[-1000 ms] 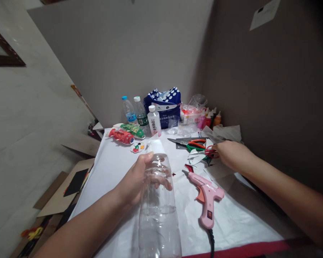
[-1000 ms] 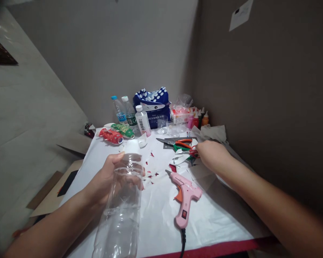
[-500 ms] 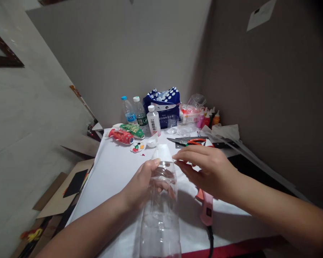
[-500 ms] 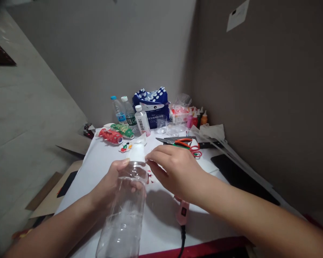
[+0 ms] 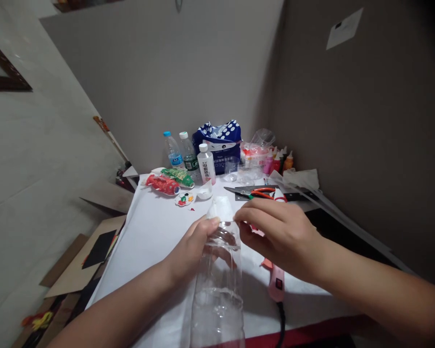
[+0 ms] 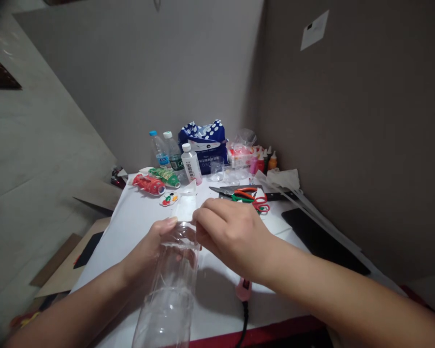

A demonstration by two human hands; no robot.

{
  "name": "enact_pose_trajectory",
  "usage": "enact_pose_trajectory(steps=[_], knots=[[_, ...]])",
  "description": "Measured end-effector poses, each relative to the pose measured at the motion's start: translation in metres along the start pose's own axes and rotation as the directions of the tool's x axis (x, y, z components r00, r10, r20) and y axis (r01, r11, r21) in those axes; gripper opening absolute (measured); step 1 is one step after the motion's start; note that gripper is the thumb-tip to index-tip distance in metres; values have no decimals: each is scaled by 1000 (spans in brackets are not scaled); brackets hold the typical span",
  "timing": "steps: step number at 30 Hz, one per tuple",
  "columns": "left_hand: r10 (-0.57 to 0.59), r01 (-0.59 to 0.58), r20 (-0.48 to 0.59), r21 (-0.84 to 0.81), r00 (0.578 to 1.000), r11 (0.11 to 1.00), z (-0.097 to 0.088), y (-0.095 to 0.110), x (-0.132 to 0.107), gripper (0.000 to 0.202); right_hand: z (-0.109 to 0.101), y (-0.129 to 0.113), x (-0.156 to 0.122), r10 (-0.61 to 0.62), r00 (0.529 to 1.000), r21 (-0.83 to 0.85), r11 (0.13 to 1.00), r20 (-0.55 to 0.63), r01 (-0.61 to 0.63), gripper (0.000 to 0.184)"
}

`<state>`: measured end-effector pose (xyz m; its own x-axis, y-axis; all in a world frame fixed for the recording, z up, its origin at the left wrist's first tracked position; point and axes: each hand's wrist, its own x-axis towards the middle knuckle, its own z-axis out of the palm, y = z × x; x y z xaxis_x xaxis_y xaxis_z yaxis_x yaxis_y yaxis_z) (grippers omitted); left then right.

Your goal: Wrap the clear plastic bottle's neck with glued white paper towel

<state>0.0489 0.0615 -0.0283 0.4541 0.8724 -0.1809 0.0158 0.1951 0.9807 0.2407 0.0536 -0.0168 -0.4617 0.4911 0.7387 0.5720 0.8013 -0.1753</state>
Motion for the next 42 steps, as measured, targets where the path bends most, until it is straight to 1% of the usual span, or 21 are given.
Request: enact_pose_trajectory(steps=[2, 5, 9, 12, 14, 16, 18, 20, 22, 25, 28, 31, 34, 38, 42], knots=[[-15, 15, 17, -9, 1000, 1000, -1, 0, 0, 45, 2, 4, 1, 55, 998, 108, 993, -33, -51, 15], [-36, 38, 44, -43, 998, 998, -2, -1, 2, 47, 3, 8, 5, 115, 993, 206, 973, -30, -106, 17], [23, -23, 3, -95, 1000, 995, -3, -1, 5, 43, 2, 11, 10, 139, 990, 281, 950, 18, -138, 16], [48, -45, 16, -168, 999, 985, -5, 0, 6, 42, 4, 14, 13, 154, 987, 325, 932, 41, -159, 17], [24, -21, 12, -219, 1000, 975, -6, 1, 7, 43, 6, 15, 14, 162, 985, 352, 920, 57, -171, 18], [-26, 25, 0, -245, 1000, 969, -7, 2, 8, 42, 8, 15, 15, 171, 982, 380, 906, 75, -187, 18], [-81, 76, -10, -237, 997, 969, -8, 3, 10, 41, 10, 15, 16, 189, 977, 407, 888, 98, -212, 17], [-103, 101, -2, -194, 995, 976, -9, 5, 12, 40, 11, 15, 18, 216, 969, 430, 869, 119, -247, 15], [-90, 90, 5, -120, 996, 989, -10, 7, 12, 43, 12, 16, 19, 247, 958, 450, 846, 145, -287, 13], [-76, 76, 13, -15, 997, 997, -10, 9, 10, 54, 14, 18, 18, 289, 939, 478, 809, 184, -343, 12], [-89, 89, 15, 18, 996, 996, -11, 10, 9, 53, 17, 18, 18, 321, 925, 497, 781, 202, -379, 11], [-80, 80, 10, -7, 997, 997, -11, 10, 9, 45, 19, 16, 18, 332, 922, 515, 765, 199, -387, 10], [-55, 56, 10, -64, 998, 996, -12, 11, 11, 38, 21, 12, 19, 327, 931, 529, 767, 164, -363, 10], [-57, 60, 27, -106, 998, 993, -14, 11, 12, 36, 25, 10, 20, 319, 942, 538, 778, 108, -325, 13], [-86, 92, 49, -137, 995, 986, -17, 8, 14, 37, 28, 12, 21, 308, 947, 551, 776, 93, -307, 13]])
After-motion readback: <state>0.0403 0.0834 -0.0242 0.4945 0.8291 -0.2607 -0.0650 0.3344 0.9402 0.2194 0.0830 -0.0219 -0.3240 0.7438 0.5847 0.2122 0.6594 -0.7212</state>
